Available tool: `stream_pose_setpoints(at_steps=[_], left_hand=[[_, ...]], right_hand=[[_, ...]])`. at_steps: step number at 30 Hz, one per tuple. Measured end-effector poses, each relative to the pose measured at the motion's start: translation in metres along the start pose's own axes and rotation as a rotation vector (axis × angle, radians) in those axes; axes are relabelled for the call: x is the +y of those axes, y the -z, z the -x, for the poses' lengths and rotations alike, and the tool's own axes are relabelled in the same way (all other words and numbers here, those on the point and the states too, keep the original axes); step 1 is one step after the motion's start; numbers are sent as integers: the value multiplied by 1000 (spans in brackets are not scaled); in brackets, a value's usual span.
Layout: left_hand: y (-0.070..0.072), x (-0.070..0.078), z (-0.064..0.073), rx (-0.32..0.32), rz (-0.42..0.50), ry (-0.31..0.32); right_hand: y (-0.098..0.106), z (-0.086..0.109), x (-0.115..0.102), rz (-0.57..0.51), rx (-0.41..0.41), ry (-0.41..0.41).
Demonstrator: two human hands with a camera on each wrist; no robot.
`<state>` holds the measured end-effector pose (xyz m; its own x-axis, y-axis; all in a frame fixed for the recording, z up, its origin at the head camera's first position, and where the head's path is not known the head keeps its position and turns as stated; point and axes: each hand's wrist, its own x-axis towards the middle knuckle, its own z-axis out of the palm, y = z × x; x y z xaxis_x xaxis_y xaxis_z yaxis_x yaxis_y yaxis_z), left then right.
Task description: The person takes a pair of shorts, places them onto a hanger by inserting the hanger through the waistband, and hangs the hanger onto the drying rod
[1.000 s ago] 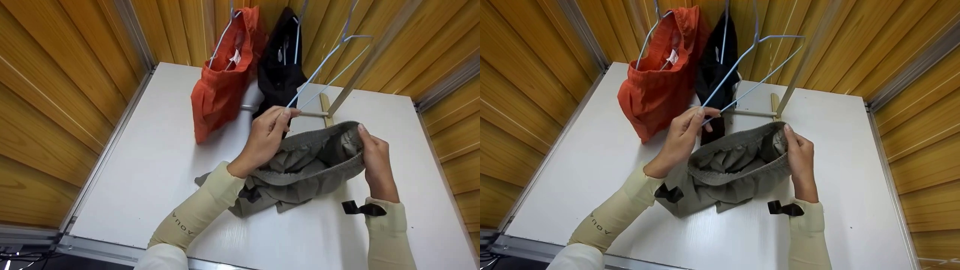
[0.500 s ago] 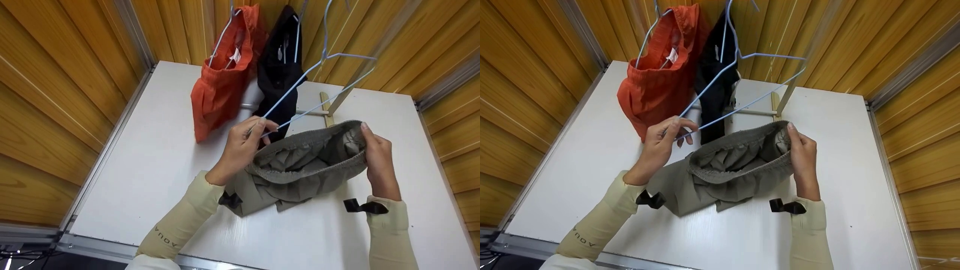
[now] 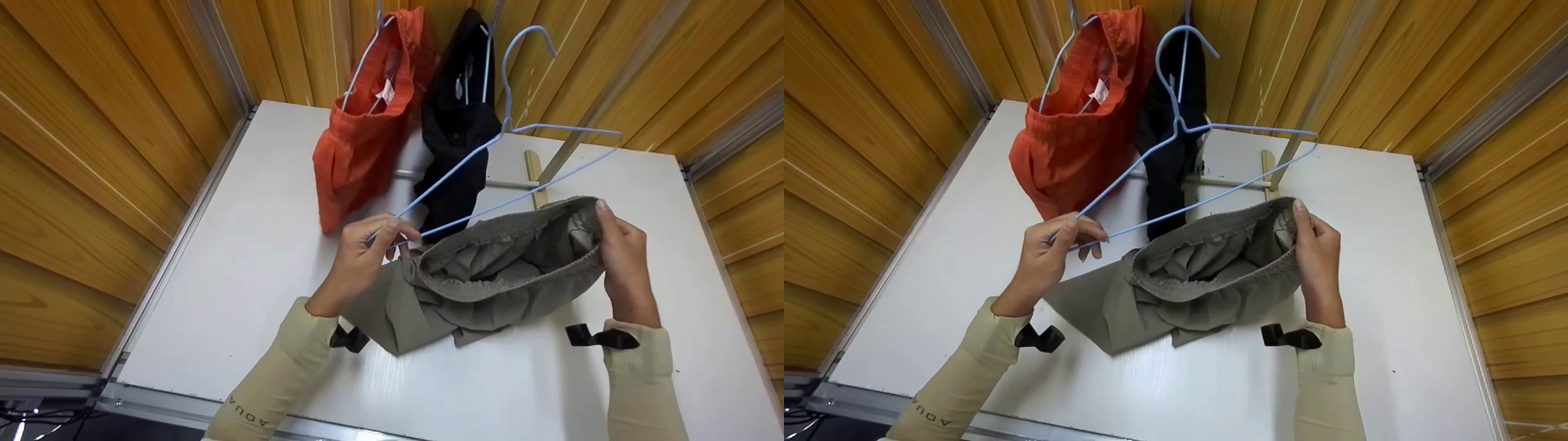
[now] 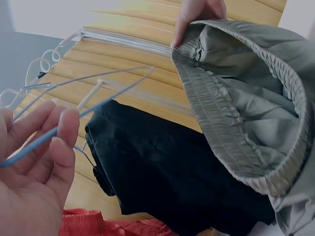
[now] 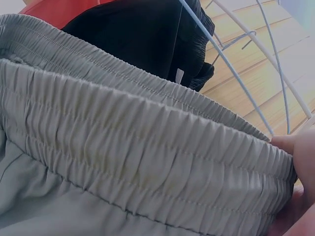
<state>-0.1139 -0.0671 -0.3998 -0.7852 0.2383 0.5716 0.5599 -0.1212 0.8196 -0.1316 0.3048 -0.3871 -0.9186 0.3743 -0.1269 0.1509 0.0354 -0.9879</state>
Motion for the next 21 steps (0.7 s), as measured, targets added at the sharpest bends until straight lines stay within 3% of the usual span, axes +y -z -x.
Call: stream_pose_setpoints(at_steps=[9, 16, 21], left_hand=[[23, 0, 15, -25, 17, -36], [40, 0, 22, -51, -21, -44], [46, 0, 25, -90, -53, -35]], right_hand=[[4, -1, 7, -61, -77, -27], [12, -6, 3, -66, -140, -36], [12, -8, -1, -84, -124, -8]])
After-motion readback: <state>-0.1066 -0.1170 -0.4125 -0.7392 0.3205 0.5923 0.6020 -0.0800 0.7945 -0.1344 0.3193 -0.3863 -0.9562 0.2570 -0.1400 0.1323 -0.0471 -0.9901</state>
